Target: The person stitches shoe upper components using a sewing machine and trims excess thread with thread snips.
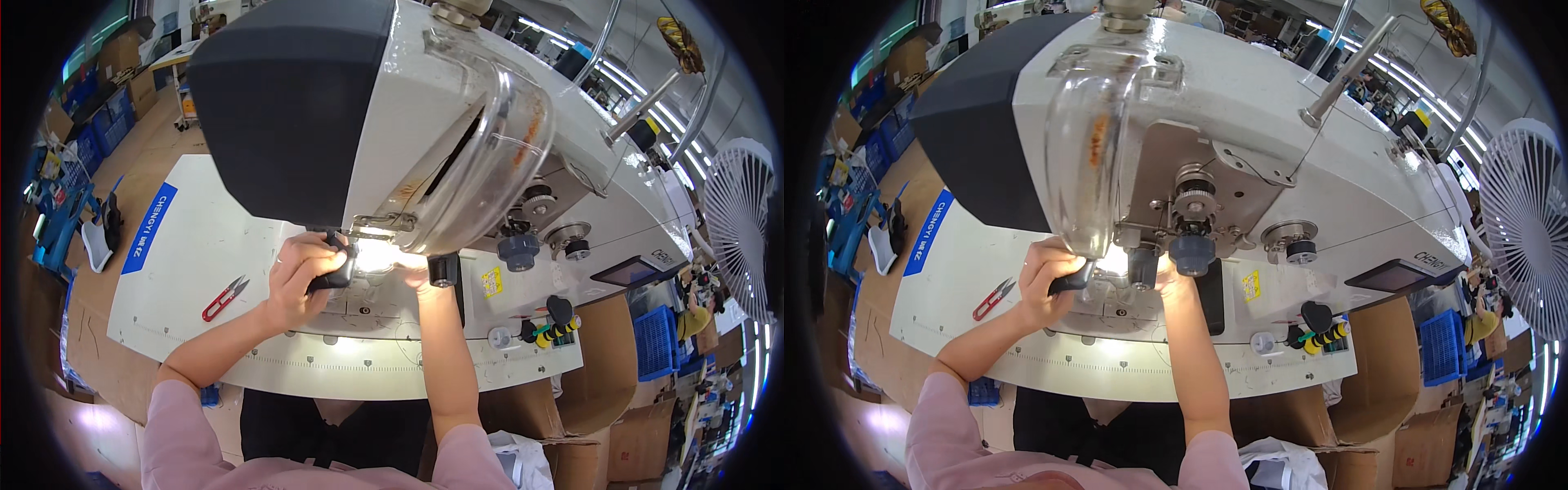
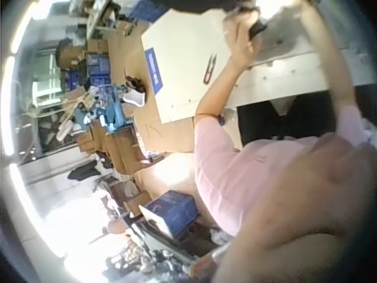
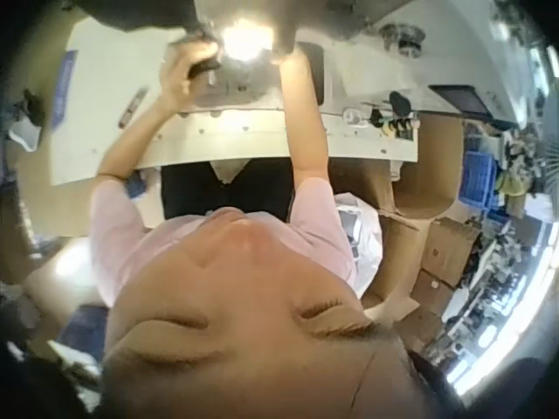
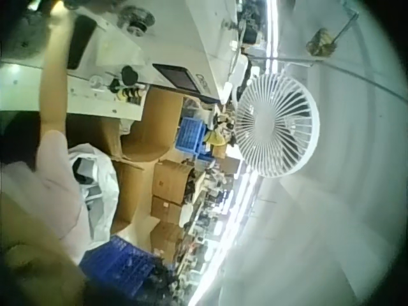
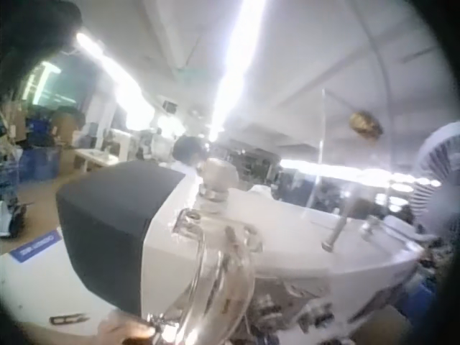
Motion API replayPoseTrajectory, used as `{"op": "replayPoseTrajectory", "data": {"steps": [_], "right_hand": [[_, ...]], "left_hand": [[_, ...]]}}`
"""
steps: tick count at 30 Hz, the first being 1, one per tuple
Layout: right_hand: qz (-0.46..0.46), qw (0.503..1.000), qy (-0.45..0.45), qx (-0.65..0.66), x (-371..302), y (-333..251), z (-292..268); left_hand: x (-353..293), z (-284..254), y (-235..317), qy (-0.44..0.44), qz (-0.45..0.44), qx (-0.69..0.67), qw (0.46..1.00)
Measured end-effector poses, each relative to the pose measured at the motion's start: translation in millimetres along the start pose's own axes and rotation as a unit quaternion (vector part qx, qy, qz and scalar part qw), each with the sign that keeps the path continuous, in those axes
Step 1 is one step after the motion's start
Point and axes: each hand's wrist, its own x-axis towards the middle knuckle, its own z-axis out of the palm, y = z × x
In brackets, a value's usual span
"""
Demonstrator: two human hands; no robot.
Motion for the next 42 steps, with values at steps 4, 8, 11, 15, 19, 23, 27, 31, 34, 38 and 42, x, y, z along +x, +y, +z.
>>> {"op": "replayPoseTrajectory", "data": {"steps": [4,8,11,15,19,23,27,31,34,38,42], "right_hand": [[-0.008,0.981,0.055,0.185,-7,14,7],[-0.008,0.952,0.085,0.295,-21,13,17],[-0.020,0.941,0.083,0.326,-25,9,26],[0.042,0.933,0.141,0.327,-26,0,33],[0.078,0.928,0.167,0.323,-27,-8,35],[0.099,0.925,0.184,0.318,-29,-15,38],[0.117,0.921,0.196,0.314,-30,-20,40],[0.131,0.917,0.210,0.313,-31,-24,40],[0.141,0.912,0.222,0.316,-33,-28,41],[0.151,0.907,0.234,0.317,-33,-29,44],[0.097,0.926,0.231,0.282,-27,-26,45]], "left_hand": [[13,-16,4,-0.078,0.090,0.017,0.993],[20,-29,5,-0.111,0.115,0.021,0.987],[24,-32,6,-0.139,0.128,0.008,0.982],[30,-32,8,-0.139,0.145,0.016,0.979],[34,-34,6,-0.154,0.134,-0.004,0.979],[32,-35,5,-0.152,0.142,-0.002,0.978],[32,-35,4,-0.153,0.134,-0.010,0.979],[34,-34,4,-0.149,0.136,-0.010,0.979],[34,-34,5,-0.146,0.127,-0.021,0.981],[33,-34,6,-0.145,0.134,-0.011,0.980],[35,-30,3,-0.135,0.119,-0.003,0.984]]}}
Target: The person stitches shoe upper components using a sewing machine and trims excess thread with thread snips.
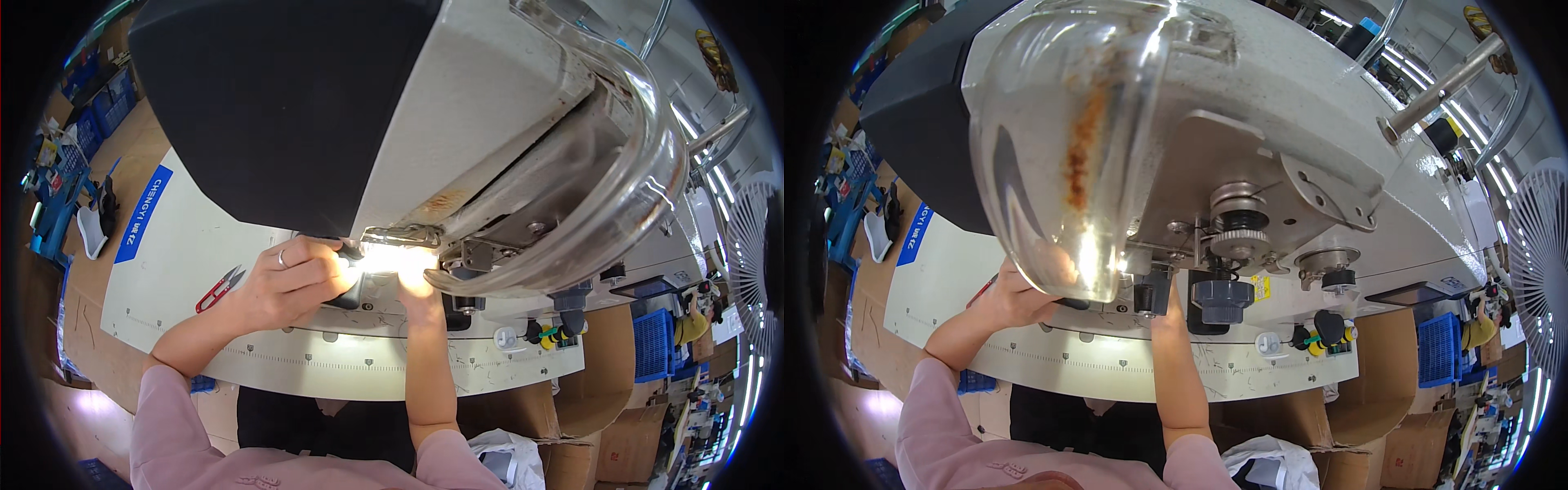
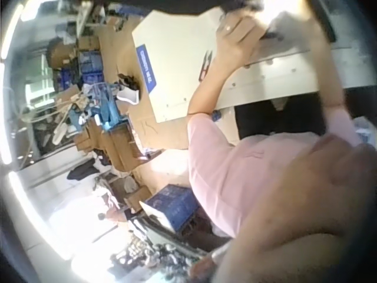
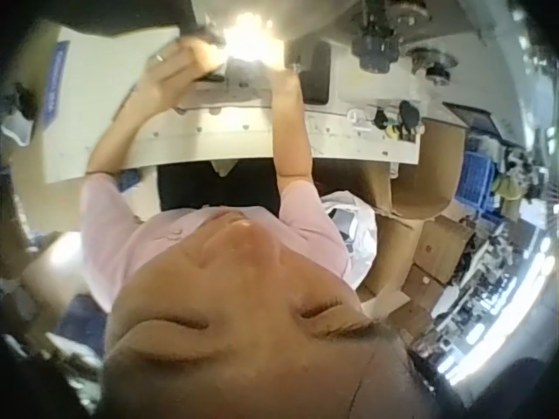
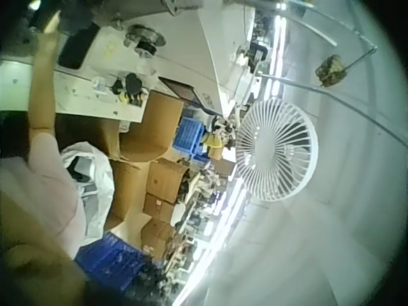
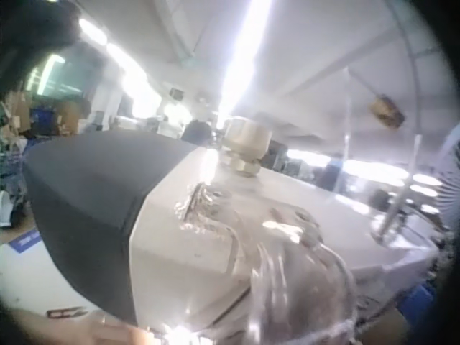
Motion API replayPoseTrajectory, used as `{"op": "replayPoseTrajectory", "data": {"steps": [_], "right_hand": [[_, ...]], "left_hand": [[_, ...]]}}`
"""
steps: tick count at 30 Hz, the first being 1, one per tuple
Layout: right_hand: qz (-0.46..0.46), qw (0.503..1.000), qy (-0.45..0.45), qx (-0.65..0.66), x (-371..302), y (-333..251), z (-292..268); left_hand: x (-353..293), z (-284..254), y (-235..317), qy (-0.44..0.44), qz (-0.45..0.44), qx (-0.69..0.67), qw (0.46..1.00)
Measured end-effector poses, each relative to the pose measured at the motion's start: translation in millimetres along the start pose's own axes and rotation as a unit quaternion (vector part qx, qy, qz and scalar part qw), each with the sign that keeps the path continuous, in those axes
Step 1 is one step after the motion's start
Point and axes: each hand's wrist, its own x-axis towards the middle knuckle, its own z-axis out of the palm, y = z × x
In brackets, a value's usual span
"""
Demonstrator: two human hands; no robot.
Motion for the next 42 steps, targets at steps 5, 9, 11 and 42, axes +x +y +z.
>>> {"op": "replayPoseTrajectory", "data": {"steps": [5,9,11,42], "right_hand": [[0.021,1.000,0.006,-0.022,0,-3,-2],[0.005,1.000,-0.001,-0.017,1,-1,-3],[0.000,1.000,-0.001,-0.018,2,0,-7],[-0.130,0.882,-0.222,-0.395,-82,-43,138]], "left_hand": [[0,2,-5,0.005,-0.001,0.003,1.000],[-1,1,-4,-0.001,0.000,0.008,1.000],[-1,-1,-3,-0.001,0.007,0.012,1.000],[9,-124,-24,-0.004,-0.163,-0.023,0.986]]}}
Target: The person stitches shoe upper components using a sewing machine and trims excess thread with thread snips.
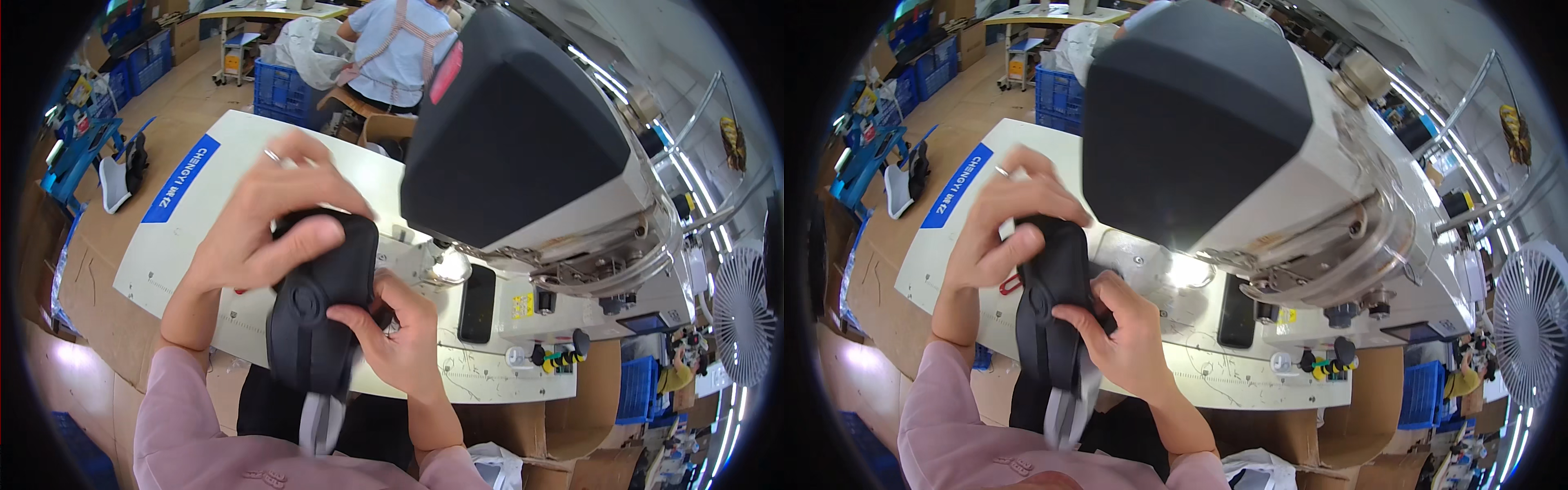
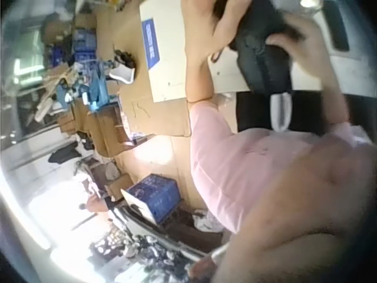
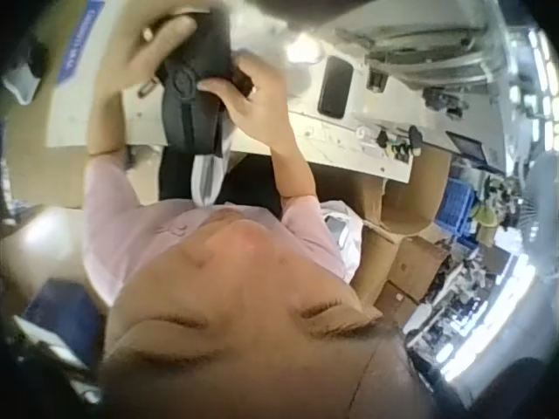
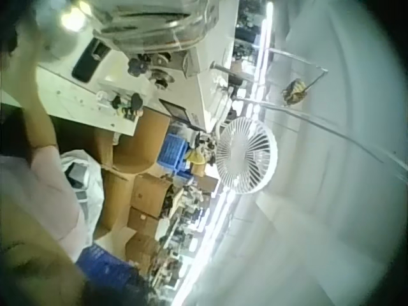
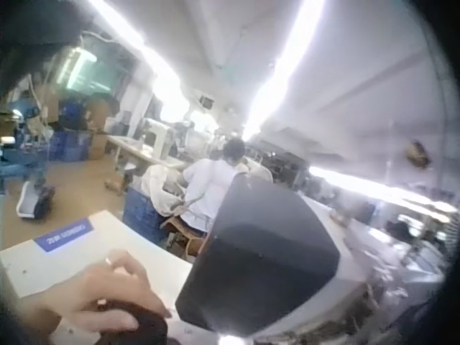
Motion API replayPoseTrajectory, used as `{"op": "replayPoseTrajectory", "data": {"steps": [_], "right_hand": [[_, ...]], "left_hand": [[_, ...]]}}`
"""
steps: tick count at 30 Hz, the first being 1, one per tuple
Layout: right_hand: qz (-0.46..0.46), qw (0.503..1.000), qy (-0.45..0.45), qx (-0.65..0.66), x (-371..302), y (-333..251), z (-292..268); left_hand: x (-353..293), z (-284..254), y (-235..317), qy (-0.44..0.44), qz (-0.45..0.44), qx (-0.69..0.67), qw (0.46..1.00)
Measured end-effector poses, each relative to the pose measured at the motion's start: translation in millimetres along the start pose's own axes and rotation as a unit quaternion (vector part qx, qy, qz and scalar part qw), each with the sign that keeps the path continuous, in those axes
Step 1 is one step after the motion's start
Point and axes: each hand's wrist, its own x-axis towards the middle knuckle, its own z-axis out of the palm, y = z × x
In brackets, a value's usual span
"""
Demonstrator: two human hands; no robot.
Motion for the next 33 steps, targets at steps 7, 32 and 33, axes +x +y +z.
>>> {"op": "replayPoseTrajectory", "data": {"steps": [7,32,33], "right_hand": [[0.174,0.976,0.090,0.094,-29,13,-40],[0.135,0.951,0.257,0.103,-29,58,-37],[0.127,0.952,0.261,0.101,-29,59,-36]], "left_hand": [[-16,81,8,-0.093,-0.334,-0.320,0.882],[5,139,-7,0.048,-0.131,-0.232,0.963],[5,139,-7,0.051,-0.127,-0.230,0.963]]}}
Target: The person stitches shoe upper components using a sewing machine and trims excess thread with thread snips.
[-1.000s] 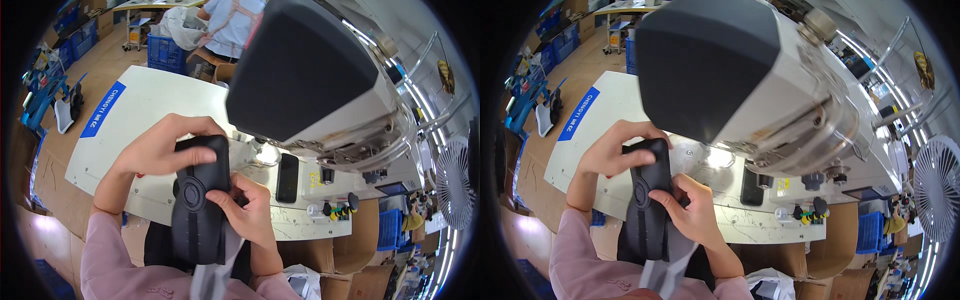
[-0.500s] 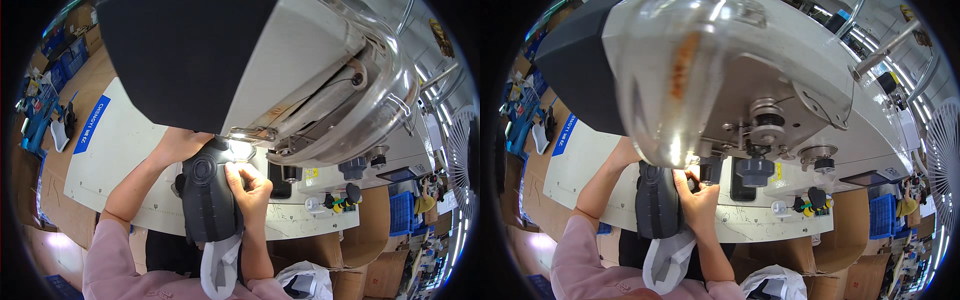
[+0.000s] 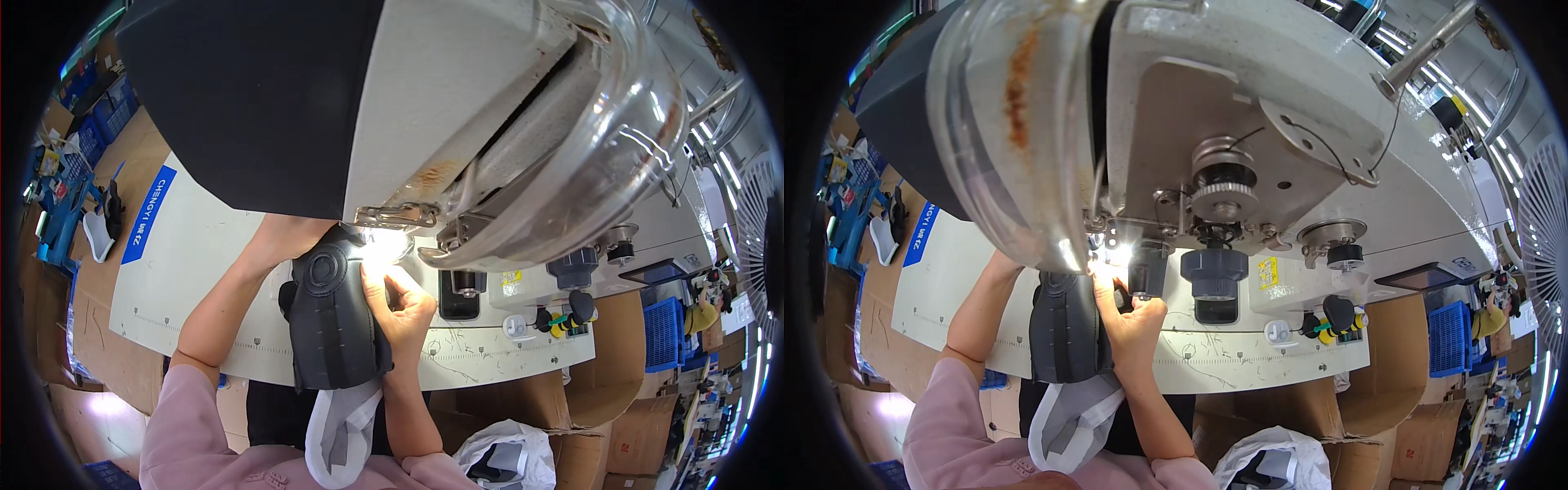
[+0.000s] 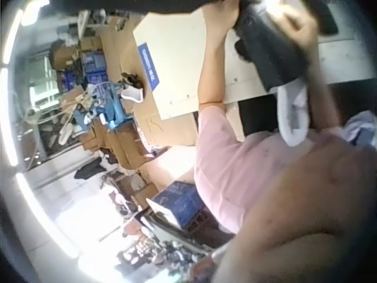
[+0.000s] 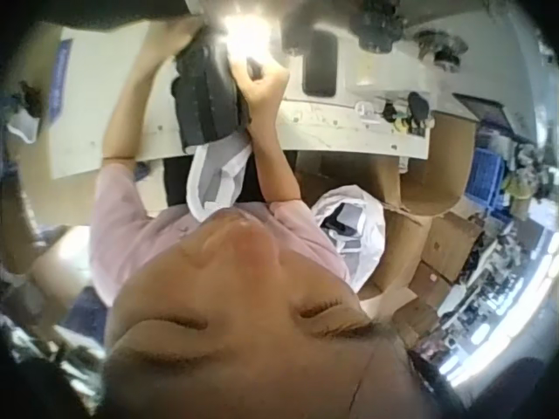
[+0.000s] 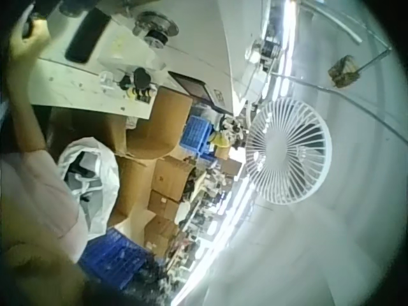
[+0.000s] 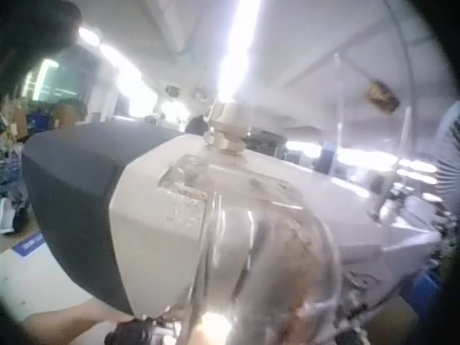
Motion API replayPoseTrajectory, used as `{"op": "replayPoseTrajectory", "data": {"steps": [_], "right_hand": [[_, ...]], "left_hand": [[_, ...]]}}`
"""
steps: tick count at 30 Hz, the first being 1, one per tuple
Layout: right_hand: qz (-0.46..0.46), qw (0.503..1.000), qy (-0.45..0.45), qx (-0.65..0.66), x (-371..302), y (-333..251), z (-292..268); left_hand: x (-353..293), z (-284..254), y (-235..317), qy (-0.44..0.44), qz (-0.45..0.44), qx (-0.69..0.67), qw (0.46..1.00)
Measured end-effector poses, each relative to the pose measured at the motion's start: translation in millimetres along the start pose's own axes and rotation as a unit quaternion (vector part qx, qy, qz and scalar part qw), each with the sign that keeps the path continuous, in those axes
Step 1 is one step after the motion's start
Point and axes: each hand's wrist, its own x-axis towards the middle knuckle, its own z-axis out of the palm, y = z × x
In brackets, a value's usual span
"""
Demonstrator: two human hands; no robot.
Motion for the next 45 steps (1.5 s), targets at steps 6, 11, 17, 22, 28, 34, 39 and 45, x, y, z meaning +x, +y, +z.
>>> {"op": "replayPoseTrajectory", "data": {"steps": [6,11,17,22,28,34,39,45], "right_hand": [[0.063,0.998,0.011,-0.012,-5,6,2],[0.005,1.000,0.022,-0.017,-2,7,4],[0.013,0.994,0.021,-0.106,-1,-2,8],[0.023,0.996,0.029,-0.082,2,-7,6],[0.042,0.997,0.000,-0.061,2,-1,-1],[0.016,0.974,-0.169,-0.148,14,-23,-33],[-0.136,0.890,-0.202,-0.385,13,-39,-32],[-0.364,0.755,-0.284,-0.466,-61,26,14]], "left_hand": [[1,-1,-8,0.001,0.027,0.011,1.000],[2,-3,-20,0.018,0.024,-0.042,0.999],[8,0,-36,0.021,-0.027,0.006,0.999],[10,1,-40,0.022,-0.035,0.023,0.999],[8,0,-46,0.028,-0.046,0.040,0.998],[0,5,-32,0.055,-0.071,0.147,0.985],[-35,-20,-8,0.063,-0.087,0.085,0.991],[-142,-94,9,-0.017,-0.142,0.433,0.890]]}}
